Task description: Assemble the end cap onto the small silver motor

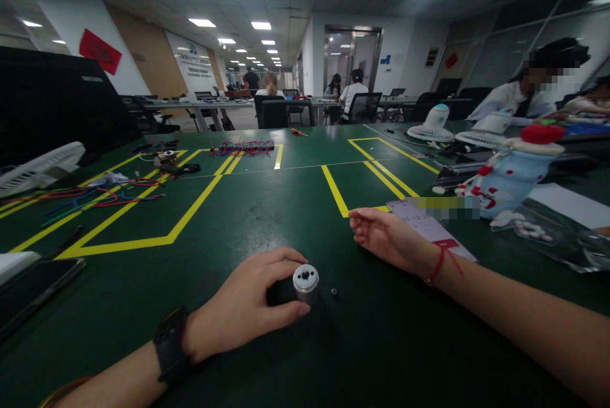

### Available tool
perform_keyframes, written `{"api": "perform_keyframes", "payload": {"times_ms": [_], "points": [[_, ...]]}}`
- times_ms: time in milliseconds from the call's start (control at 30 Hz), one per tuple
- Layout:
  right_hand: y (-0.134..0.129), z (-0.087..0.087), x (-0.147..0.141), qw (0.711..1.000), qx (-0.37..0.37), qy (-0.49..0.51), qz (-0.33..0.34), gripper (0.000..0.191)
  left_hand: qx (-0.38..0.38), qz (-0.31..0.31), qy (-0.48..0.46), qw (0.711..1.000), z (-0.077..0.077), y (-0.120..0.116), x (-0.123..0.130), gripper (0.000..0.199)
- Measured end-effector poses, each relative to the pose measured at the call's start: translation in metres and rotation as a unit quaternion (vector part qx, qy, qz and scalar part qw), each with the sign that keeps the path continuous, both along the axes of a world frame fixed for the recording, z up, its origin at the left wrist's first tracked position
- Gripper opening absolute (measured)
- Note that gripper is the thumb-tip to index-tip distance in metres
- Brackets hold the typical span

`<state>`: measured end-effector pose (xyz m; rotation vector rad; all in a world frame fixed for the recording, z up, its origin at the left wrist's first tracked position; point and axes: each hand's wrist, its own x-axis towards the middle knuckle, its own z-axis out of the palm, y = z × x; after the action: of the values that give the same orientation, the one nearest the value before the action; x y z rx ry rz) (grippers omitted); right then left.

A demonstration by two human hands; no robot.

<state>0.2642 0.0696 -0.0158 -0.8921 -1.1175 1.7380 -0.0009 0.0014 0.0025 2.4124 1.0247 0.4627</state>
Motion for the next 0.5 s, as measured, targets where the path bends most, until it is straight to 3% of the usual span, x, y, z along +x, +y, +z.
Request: {"api": "perform_keyframes", "payload": {"times_ms": [167, 233, 300, 400, 433, 500], "points": [[0.004, -0.001, 0.002, 1.0, 0.013, -0.015, 0.017, 0.018, 0.0, 0.0, 0.003, 1.0, -0.001, 0.0, 0.001, 0.023], [-0.004, 0.004, -0.001, 0.994, 0.052, -0.068, 0.062, 0.019, 0.002, 0.0, 0.004, 1.0, -0.001, -0.001, 0.001, 0.023], [-0.015, 0.009, -0.004, 0.957, 0.168, -0.187, 0.147, 0.025, 0.003, -0.002, 0.003, 1.0, -0.001, -0.001, 0.001, 0.023], [-0.028, 0.015, -0.011, 0.833, 0.372, -0.343, 0.223, 0.021, 0.001, -0.005, 0.003, 1.0, 0.0, -0.001, 0.001, 0.023], [-0.032, 0.016, -0.014, 0.817, 0.401, -0.355, 0.215, 0.017, 0.001, -0.005, 0.003, 1.0, 0.001, -0.001, 0.001, 0.023], [-0.037, 0.019, -0.021, 0.825, 0.408, -0.351, 0.174, 0.013, 0.005, -0.003, 0.001, 1.0, 0.001, -0.001, 0.002, 0.023]]}}
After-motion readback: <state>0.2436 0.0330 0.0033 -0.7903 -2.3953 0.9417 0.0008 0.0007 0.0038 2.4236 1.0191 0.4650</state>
